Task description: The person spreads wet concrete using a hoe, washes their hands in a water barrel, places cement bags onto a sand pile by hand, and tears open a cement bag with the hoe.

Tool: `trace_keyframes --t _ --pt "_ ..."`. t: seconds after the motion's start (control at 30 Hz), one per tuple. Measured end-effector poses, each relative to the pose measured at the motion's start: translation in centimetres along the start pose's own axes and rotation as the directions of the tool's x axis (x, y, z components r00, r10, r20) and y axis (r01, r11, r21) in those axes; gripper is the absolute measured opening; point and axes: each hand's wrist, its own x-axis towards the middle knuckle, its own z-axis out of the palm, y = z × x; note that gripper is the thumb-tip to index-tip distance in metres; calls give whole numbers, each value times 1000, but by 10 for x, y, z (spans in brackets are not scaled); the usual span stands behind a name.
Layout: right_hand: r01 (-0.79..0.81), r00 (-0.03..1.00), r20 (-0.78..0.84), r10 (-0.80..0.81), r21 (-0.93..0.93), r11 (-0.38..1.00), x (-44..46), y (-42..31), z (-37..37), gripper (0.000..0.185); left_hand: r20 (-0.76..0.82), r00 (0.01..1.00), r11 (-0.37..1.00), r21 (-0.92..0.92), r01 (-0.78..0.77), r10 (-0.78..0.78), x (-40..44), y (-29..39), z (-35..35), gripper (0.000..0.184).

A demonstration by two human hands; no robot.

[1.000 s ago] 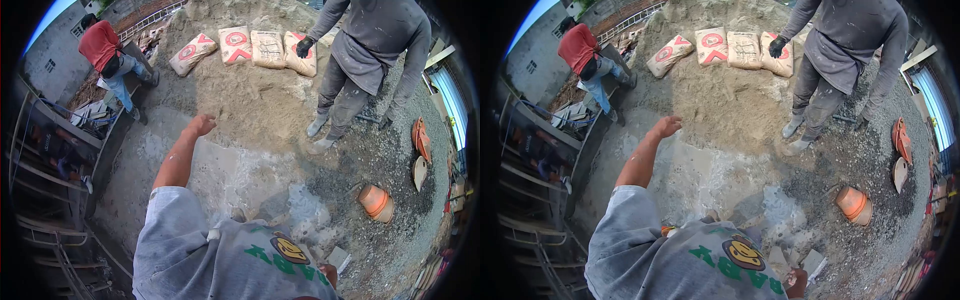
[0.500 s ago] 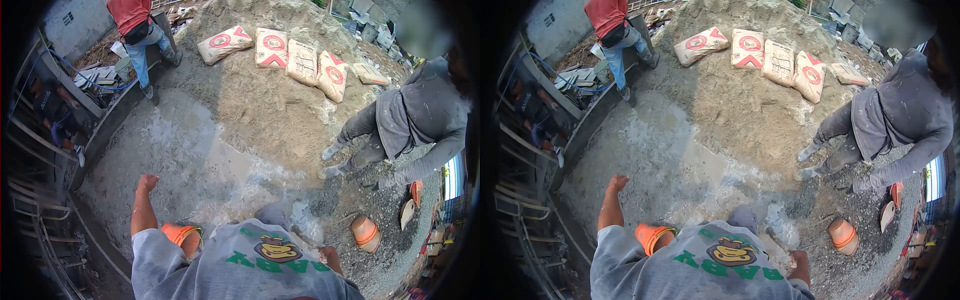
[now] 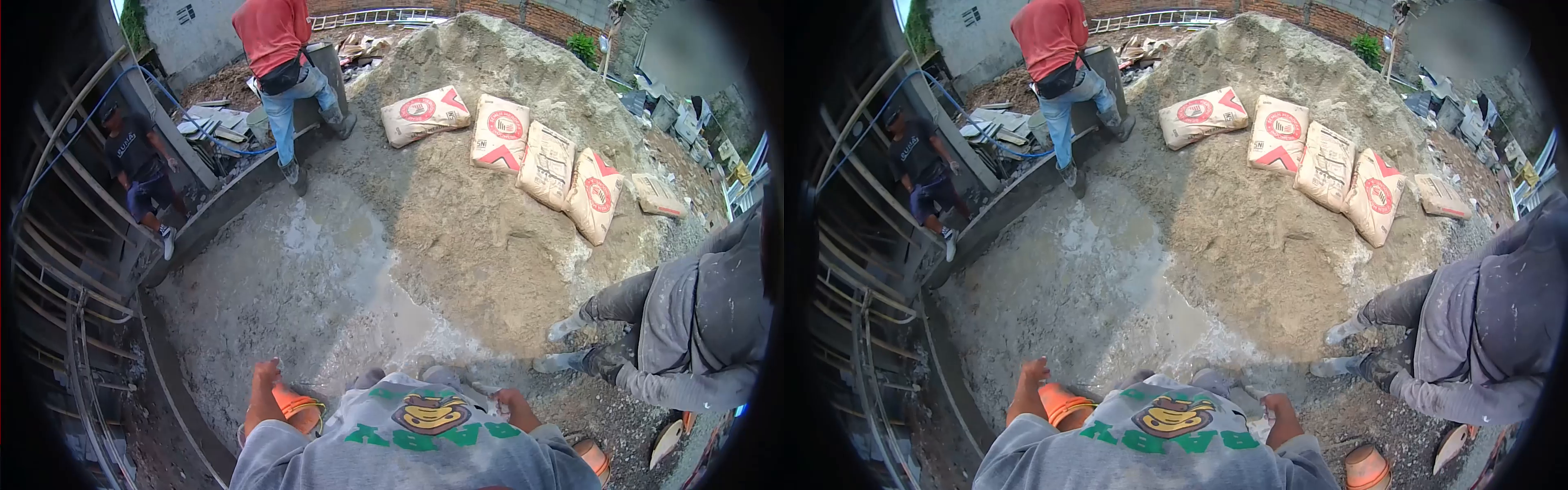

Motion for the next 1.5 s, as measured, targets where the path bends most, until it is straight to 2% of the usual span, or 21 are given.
trace_keyframes --t 0.07,0.17,0.2,0.23,0.27,0.43,0.63,0.7,0.77,0.83,0.87,0.93,1.03,1.1,1.13,1.17,1.2,1.27,1.37,1.4,1.5 --pt "135 988 106 -115 -199 971 124 17 5 28 95 993 997 27 -77 74 -7 4 25 37" --pt "59 975 -173 -143 -416 907 81 -44 -8 46 140 979 974 149 -171 151 82 -8 70 38" --pt "54 974 -186 -126 -353 934 47 -68 -17 48 313 924 797 488 -356 221 124 4 77 42" --pt "53 974 -194 -116 -305 951 11 -85 -29 49 479 830 361 749 -556 285 150 21 83 49" --pt "34 978 -189 -90 -280 959 -3 -94 -35 48 621 708 -55 763 -644 336 160 40 88 58" --pt "35 953 -292 -79 -155 987 -15 -90 -49 44 598 689 75 731 -678 410 107 189 177 56" --pt "-30 948 -316 33 16 999 -48 -89 -48 43 695 517 -101 640 -762 500 89 293 188 55" --pt "-81 947 -303 104 89 993 -61 -99 -46 43 678 321 -50 466 -883 662 100 325 178 55" --pt "-122 933 -319 166 155 980 -56 -103 -38 42 485 -19 -7 -27 -1000 874 74 363 170 64" --pt "-179 922 -304 240 214 960 -58 -120 -16 41 133 -363 -360 637 -681 922 73 406 155 63" --pt "-217 915 -291 279 229 949 -65 -125 -10 40 284 -14 -199 635 -746 959 55 428 140 62" --pt "-260 899 -298 321 226 939 -75 -142 4 39 497 614 136 699 -702 613 26 474 102 61" --pt "-371 822 -364 437 240 897 -97 -155 29 37 317 319 -5 716 -698 893 137 483 101 52" --pt "-458 808 -315 498 195 867 -103 -155 37 36 252 396 285 383 -879 883 170 501 94 59" --pt "-441 828 -239 508 283 852 -114 -152 41 40 338 456 488 -8 -873 823 216 507 104 59" --pt "-448 824 -268 499 230 864 -104 -138 49 34 534 578 664 41 -747 617 263 528 105 59" --pt "-492 842 -119 525 226 841 -65 -102 58 31 546 709 835 31 -549 446 148 532 71 58" --pt "-435 881 -46 471 317 843 -127 -149 55 21 628 599 836 -161 -524 496 179 541 84 56" --pt "-462 857 41 514 503 730 -106 -144 61 13 551 624 821 -238 -518 554 202 547 123 46" --pt "-486 819 25 573 559 672 -119 -172 58 12 563 626 804 -125 -581 539 221 542 141 45" --pt "-433 875 -83 477 303 849 -133 -266 28 16 509 604 652 105 -751 613 250 528 169 44"
